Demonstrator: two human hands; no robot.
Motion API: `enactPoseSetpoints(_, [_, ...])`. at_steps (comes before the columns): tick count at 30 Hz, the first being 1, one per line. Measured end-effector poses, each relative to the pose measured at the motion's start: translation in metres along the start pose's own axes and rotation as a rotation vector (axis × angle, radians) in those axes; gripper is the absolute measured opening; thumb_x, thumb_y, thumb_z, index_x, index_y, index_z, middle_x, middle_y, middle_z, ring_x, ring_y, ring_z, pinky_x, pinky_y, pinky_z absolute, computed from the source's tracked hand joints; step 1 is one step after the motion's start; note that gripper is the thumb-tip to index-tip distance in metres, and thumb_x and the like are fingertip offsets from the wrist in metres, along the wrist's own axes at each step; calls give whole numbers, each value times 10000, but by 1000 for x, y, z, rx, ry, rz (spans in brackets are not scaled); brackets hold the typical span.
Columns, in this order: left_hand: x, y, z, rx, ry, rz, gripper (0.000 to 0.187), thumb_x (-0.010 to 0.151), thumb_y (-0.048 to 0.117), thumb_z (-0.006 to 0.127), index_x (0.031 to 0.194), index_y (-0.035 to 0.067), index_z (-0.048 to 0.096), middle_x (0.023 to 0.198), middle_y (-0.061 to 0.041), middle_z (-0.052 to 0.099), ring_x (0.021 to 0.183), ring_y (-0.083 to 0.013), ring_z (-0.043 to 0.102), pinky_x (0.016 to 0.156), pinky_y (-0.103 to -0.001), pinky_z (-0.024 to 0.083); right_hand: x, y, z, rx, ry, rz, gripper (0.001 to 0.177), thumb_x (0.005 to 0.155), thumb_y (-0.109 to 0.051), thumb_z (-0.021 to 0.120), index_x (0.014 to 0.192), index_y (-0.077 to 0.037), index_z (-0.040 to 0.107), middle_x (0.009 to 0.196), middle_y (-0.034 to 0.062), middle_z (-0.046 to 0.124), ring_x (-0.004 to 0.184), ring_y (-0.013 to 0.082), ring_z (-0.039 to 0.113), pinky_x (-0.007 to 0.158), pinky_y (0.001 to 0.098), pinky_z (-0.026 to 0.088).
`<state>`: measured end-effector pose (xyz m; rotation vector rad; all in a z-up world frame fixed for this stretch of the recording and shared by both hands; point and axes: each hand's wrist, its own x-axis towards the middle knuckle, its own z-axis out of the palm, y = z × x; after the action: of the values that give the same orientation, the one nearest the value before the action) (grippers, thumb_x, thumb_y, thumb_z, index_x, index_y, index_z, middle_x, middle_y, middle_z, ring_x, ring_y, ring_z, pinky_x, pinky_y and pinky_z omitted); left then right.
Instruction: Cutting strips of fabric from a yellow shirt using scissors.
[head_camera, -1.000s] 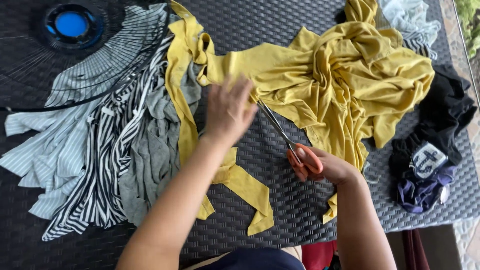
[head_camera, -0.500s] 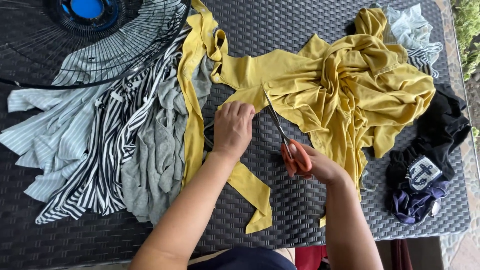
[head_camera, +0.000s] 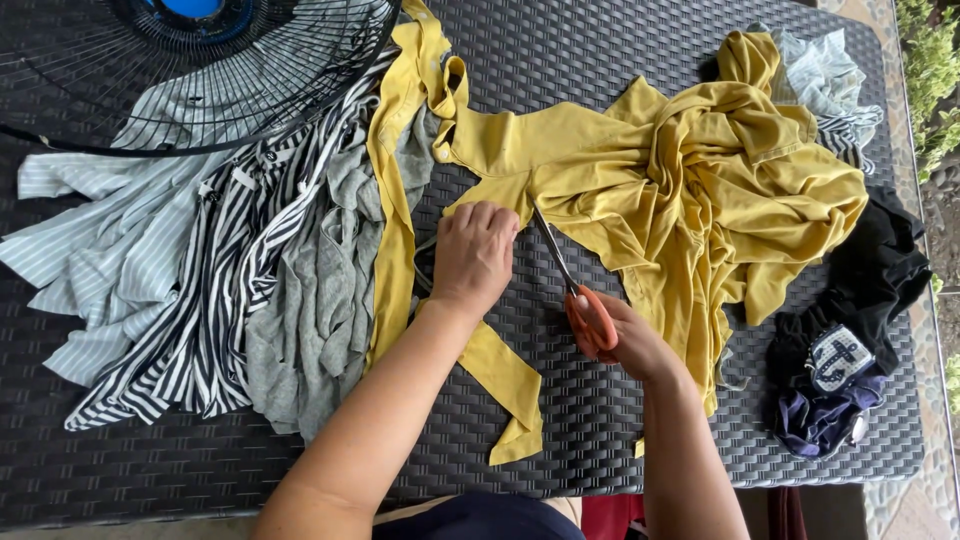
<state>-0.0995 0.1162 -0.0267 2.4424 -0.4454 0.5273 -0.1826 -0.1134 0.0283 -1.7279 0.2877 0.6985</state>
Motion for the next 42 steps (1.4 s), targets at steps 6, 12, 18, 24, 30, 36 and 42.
enactPoseSetpoints(6, [2, 5, -14, -51, 49, -10, 85, 915, 178, 641, 933, 125, 577, 999, -49, 626, 1030, -262, 585, 926, -434, 468, -8, -9, 8, -11, -14, 123, 419, 1000, -521, 497, 986, -117, 607, 613, 5, 558, 458, 83, 399, 408, 242, 265])
enactPoseSetpoints(12, [2, 6, -16, -84, 14, -24, 87, 851, 168, 663, 862, 131, 585, 988, -47, 632, 1014, -261, 586, 903, -440, 462, 7, -20, 15, 105, -9, 82, 439, 1008, -543, 468, 968, -126, 601, 612, 10, 561, 456, 92, 396, 402, 247, 252])
enactPoseSetpoints(18, [1, 5, -13, -50, 28, -7, 99, 843, 170, 665, 885, 121, 590, 994, -52, 630, 1015, -256, 583, 931, -436, 469, 12, -11, 22, 65, 74, 32, 443, 1007, -538, 472, 944, -123, 612, 584, 3, 509, 434, 93, 370, 392, 248, 248])
enactPoseSetpoints(24, [2, 6, -16, -69, 25, -15, 99, 826, 172, 670, 872, 123, 598, 984, -47, 632, 1008, -258, 581, 919, -441, 463, -2, -28, 26, 187, -14, 115, 405, 982, -539, 462, 949, -155, 587, 598, 4, 528, 425, 82, 326, 382, 243, 207])
enactPoseSetpoints(30, [2, 7, -19, -76, 28, -23, 91, 788, 172, 659, 834, 119, 601, 966, -50, 631, 1014, -262, 582, 915, -441, 463, 16, -13, 10, 136, -7, 22, 454, 1034, -533, 484, 927, -104, 588, 619, -8, 495, 455, 85, 371, 387, 245, 214])
enactPoseSetpoints(36, [0, 4, -18, -118, 91, 0, 91, 801, 146, 665, 826, 103, 588, 917, -60, 649, 923, -269, 610, 845, -428, 485, 4, -18, -6, -17, 87, 194, 456, 968, -547, 494, 1097, -149, 675, 639, -11, 578, 484, 86, 409, 428, 237, 264])
enactPoseSetpoints(42, [-23, 13, -57, -278, 52, -49, 120, 837, 78, 694, 854, 75, 576, 820, -72, 694, 615, -265, 665, 535, -387, 543, 16, -5, -80, -234, -208, 155, 609, 831, -602, 635, 1258, -169, 661, 822, 16, 683, 706, 142, 672, 640, 290, 542])
